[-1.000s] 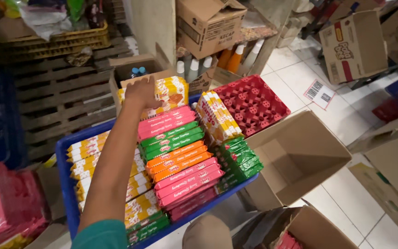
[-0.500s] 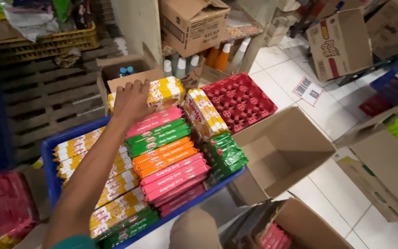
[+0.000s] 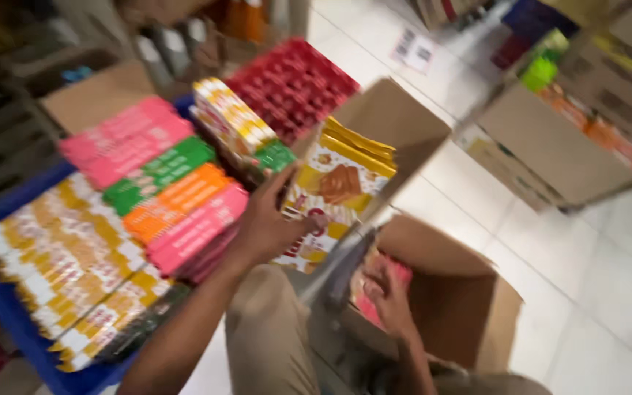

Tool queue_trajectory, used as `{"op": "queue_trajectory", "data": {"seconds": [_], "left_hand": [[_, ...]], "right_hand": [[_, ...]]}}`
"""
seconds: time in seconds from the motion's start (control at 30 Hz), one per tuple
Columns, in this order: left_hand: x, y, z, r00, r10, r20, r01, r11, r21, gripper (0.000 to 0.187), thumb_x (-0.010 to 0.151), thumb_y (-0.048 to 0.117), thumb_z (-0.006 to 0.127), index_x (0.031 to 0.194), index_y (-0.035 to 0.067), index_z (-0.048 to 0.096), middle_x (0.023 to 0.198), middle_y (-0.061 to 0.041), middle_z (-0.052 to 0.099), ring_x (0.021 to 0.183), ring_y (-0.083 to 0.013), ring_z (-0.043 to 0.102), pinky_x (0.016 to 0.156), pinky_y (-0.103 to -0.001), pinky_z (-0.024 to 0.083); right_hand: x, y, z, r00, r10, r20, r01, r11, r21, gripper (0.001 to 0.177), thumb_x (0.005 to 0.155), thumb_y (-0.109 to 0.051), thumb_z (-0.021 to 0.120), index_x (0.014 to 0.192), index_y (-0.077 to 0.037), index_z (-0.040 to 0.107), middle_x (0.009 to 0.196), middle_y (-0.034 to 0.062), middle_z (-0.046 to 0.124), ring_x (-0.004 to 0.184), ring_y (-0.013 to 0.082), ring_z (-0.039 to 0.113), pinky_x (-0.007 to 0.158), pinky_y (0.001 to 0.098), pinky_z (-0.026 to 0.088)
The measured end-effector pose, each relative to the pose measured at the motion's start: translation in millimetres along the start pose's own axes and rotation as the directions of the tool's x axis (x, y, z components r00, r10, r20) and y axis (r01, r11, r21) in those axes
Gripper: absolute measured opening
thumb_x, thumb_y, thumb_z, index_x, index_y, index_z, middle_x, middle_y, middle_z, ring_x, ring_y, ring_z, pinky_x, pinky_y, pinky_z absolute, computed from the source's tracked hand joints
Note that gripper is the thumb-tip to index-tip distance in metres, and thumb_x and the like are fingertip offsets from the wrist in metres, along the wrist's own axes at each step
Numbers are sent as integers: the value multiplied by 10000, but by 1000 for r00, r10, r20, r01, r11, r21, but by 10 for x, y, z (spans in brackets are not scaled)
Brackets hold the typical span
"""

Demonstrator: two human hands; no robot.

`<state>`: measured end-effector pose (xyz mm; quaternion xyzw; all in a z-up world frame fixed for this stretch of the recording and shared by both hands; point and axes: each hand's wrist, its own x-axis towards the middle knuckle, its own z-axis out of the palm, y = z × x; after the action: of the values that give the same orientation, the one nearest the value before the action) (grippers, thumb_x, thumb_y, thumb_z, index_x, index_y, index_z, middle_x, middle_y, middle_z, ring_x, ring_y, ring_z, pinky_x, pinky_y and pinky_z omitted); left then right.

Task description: The person sits on a small stool and packs various colorful snack packets from a blue crate into a cardboard box. They pick up stacks of snacks, including yellow, pink, green, and orange packets, and place them neatly into the box.

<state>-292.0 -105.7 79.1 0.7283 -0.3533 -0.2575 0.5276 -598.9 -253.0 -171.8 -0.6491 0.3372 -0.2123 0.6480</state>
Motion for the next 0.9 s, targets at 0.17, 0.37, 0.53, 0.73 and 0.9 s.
{"op": "queue_trajectory", "data": {"seconds": [0.17, 0.37, 0.53, 0.73, 0.9], "left_hand": [[-295, 1, 1255, 979, -63, 195, 132, 922, -365, 1010, 604, 275, 968, 1487, 68, 524, 1314, -212, 651, 1204, -367, 665, 1001, -424, 570], [-449, -462, 2276, 895, -59, 441, 230, 910, -346, 951, 807, 425, 828, 1574, 82, 383, 1509, -284, 467, 1366, -438, 494, 1106, -517, 471], [-192, -899, 2475, 857, 1, 516, 8, 1000, -16, 740, 939, 263, 700, 1579, 54, 394, 1509, -353, 430, 1399, -533, 437, 1181, -584, 379], [-375, -1626, 2780, 819, 57, 570, -447, 686, 573, 864, 819, 315, 823, 1540, 15, 453, 1628, -338, 245, 1462, -563, 298, 983, -653, 536], [-420, -1892, 2853, 791, 473, 388, -608, 535, 587, 785, 663, 331, 925, 1312, -9, 643, 1495, -292, 493, 1383, -548, 431, 1053, -570, 500]], "right_hand": [[-295, -1293, -111, 981, -190, -36, 192, 943, 272, 1289, 627, -548, 904, 1632, -148, 203, 1433, 138, 549, 1248, 260, 598, 1006, 477, 541], [-306, -1080, -733, 955, -85, -284, 142, 972, 186, 802, 739, -168, 872, 1423, -100, 458, 1181, 164, 684, 995, 293, 723, 789, 421, 636], [-269, -284, -1420, 900, 13, -436, 40, 993, 113, 936, 698, -104, 876, 1504, -93, 401, 1308, 234, 621, 1155, 400, 657, 938, 496, 589], [-26, 477, -1569, 617, 304, -726, -590, 789, -171, 1051, 713, -325, 947, 1554, -217, 327, 1324, 260, 663, 1258, 443, 632, 1115, 545, 495], [12, 1161, -1404, 552, 418, -721, -791, 537, -294, 1022, 789, -670, 703, 1547, -185, 218, 1194, 285, 703, 1118, 439, 716, 945, 529, 588]]}}
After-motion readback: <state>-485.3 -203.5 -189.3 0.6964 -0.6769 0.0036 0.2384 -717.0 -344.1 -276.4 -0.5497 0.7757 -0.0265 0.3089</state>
